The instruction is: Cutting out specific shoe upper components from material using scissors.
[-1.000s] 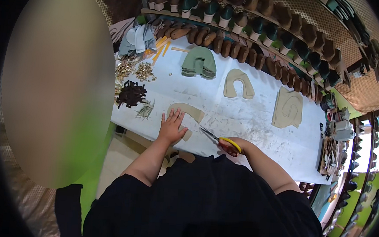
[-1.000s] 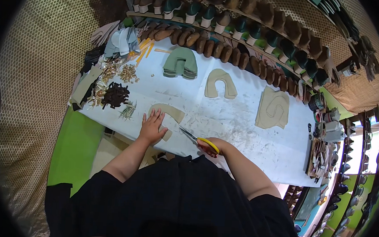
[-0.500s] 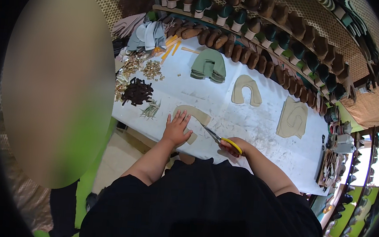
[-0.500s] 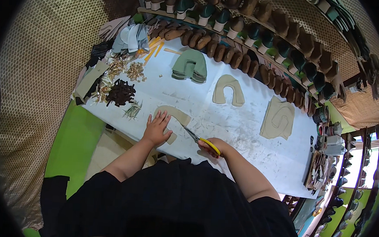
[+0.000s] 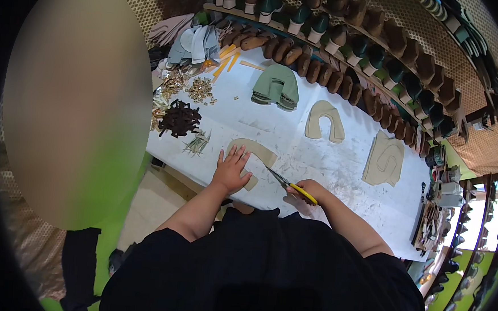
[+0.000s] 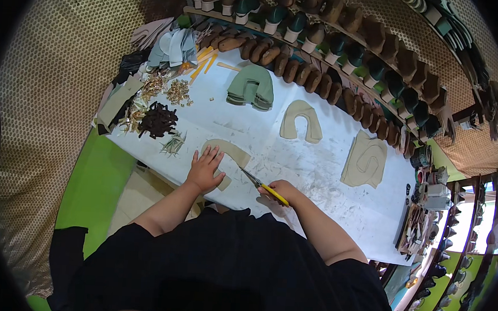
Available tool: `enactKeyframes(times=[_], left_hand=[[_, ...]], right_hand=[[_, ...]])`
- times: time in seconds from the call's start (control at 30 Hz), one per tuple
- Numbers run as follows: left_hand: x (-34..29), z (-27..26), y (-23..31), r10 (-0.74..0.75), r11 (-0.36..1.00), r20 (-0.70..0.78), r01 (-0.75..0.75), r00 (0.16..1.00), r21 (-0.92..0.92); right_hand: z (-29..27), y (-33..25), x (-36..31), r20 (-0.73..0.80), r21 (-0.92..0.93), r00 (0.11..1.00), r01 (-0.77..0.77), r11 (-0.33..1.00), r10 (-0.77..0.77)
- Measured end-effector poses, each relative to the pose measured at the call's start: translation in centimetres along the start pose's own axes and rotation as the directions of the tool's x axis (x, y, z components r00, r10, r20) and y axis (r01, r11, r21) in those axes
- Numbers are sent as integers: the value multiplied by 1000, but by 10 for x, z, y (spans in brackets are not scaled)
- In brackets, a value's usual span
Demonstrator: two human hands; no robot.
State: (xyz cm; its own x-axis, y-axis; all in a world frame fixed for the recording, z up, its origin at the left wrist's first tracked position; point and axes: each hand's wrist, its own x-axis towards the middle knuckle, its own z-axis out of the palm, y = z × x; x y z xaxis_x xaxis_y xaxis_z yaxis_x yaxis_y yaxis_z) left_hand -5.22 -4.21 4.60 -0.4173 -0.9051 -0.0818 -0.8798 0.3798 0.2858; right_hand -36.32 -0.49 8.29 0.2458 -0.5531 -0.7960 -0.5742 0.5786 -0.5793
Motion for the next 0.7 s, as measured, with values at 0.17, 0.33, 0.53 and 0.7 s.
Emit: enactKeyframes(times=[0.17, 0.33, 0.53, 0.7], left_hand=[[0, 0, -2, -5, 1000, 3, 5, 1000, -2], [1, 0, -1, 3, 1000, -6, -3, 1000, -6], [0, -2, 0, -5, 1000, 0, 5, 1000, -8], [0, 0, 0, -7, 1000, -2, 7, 1000, -13]], right_hand=[[-6, -14, -8, -12, -12, 999, -38, 999, 38], [-9, -2, 4, 18, -21, 999, -33, 999, 33], [-5, -1, 7, 65, -48, 998, 29, 998, -26], [-3, -1, 11, 127, 55, 991, 25, 998, -31]])
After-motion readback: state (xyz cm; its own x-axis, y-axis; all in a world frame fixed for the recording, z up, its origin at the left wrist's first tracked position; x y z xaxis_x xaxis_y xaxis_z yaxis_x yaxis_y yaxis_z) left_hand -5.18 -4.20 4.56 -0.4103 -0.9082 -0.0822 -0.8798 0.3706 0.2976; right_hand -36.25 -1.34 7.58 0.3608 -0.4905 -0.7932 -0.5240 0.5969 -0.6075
